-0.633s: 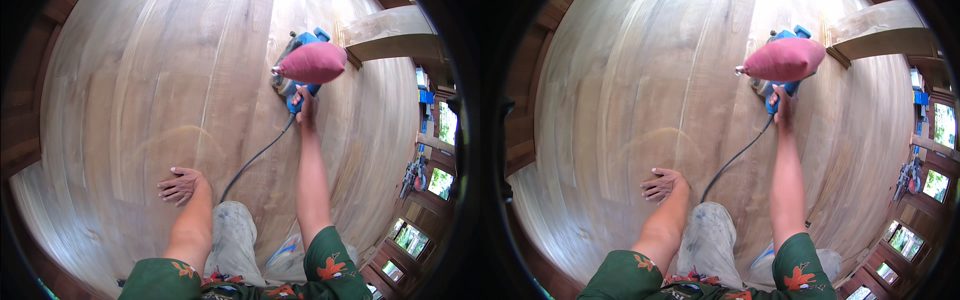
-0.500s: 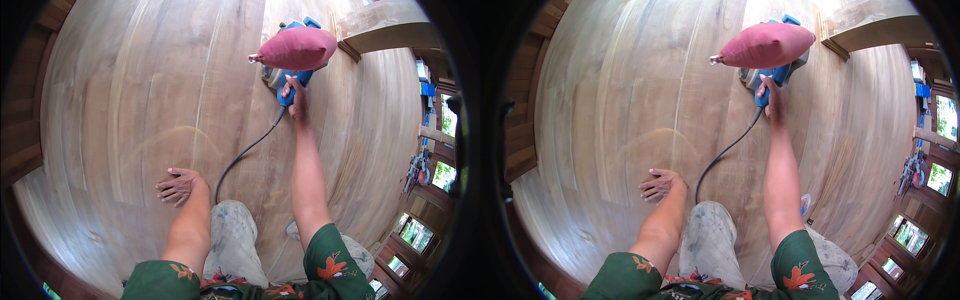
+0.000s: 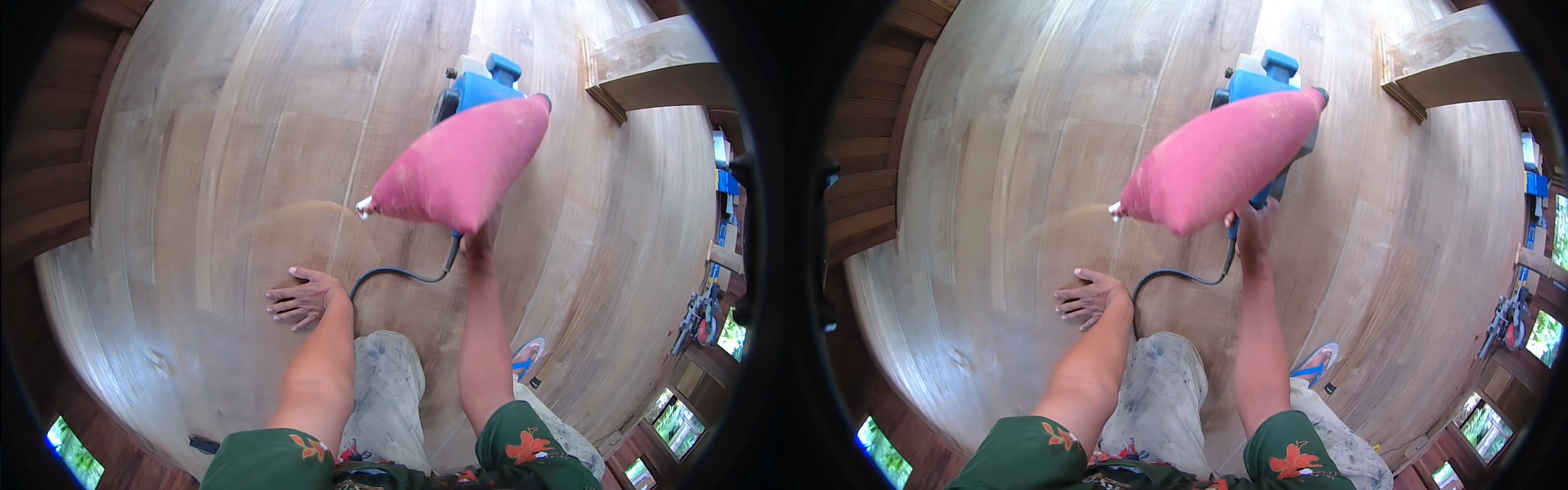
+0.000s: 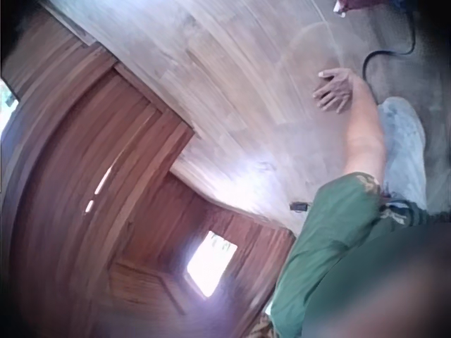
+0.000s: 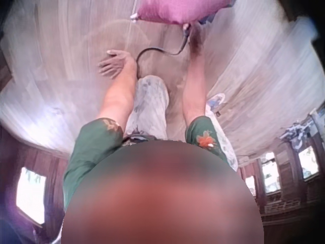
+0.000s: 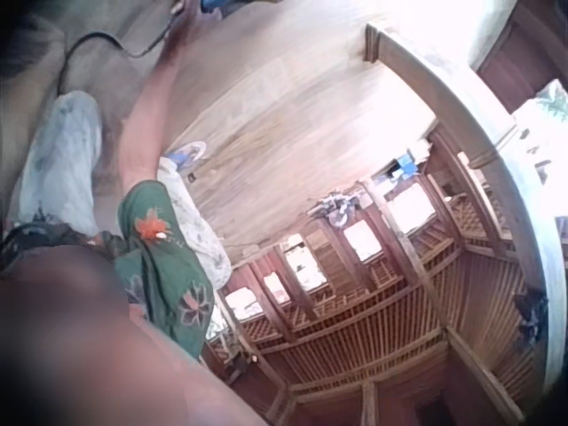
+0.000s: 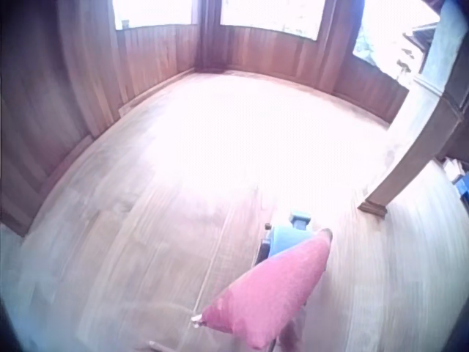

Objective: The person sweeps a wooden floor with a straw broom, then uses an electric sander to smooth the surface. The person moves across the floor on their knees, sweeping debris and sanding in sections.

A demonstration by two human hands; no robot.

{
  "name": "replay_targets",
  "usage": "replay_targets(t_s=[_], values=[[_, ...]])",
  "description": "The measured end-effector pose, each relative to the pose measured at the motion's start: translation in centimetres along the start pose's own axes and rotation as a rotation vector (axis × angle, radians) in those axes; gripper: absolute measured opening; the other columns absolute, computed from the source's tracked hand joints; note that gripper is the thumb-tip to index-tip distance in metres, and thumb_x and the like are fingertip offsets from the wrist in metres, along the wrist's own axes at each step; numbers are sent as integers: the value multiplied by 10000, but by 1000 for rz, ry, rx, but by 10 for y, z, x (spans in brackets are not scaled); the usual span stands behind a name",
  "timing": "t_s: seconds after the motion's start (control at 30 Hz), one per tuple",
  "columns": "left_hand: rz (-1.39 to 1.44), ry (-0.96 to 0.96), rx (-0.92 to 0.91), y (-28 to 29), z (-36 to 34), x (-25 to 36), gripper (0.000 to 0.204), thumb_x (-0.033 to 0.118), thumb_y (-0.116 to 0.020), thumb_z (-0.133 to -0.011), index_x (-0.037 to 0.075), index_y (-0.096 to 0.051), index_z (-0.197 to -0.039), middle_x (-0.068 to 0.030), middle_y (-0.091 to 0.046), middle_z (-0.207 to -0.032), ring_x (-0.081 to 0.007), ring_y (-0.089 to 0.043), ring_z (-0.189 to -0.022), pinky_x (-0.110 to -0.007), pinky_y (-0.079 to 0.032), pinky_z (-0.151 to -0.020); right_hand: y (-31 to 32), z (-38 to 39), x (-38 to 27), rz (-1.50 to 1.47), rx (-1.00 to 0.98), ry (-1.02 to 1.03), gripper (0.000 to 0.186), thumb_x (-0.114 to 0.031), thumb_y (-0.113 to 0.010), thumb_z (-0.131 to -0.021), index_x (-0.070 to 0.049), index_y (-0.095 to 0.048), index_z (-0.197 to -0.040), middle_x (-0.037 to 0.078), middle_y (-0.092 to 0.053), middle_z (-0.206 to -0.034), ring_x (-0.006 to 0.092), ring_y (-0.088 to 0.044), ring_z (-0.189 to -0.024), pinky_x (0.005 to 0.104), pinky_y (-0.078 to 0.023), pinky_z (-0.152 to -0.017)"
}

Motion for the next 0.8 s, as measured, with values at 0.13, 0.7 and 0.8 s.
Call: replay_targets(t_s=[0.13, 0.7, 0.8], values=[[4, 5, -17, 0, 2, 2, 858, 627, -396, -1043, 125, -163, -1698, -221, -115, -1756, -413, -89, -1627, -713, -110, -1242, 16, 26, 20, 232, -146, 105, 267, -237, -675, -946, 2, -644, -832, -11, -612, -695, 85, -534, -634, 288, -442, -573], [-62, 28, -63, -10, 0, 2, 860, 630, -371, -1046, 131, -133, -1704, -219, -77, -1760, -398, -72, -1632, -689, -100, -1255, -69, 35, 26, 372, -150, 242, 212, -164, -697, -930, 43, -693, -885, -1, -660, -743, 95, -579, -685, 301, -474, -611], [-126, 29, -10, -17, -2, -1, 835, 648, -359, -1050, 156, -175, -1700, -204, -134, -1755, -398, -123, -1625, -697, -144, -1242, -103, 39, 37, 345, -245, 60, 209, -134, -733, -912, 15, -658, -786, -6, -615, -677, 78, -556, -632, 285, -449, -575]])
Point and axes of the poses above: each hand's wrist, its own z-axis away from the middle knuckle, its own y-axis out of the back of the hand, x = y × z, the point moved 7 cm from there along -z, towards the middle knuckle
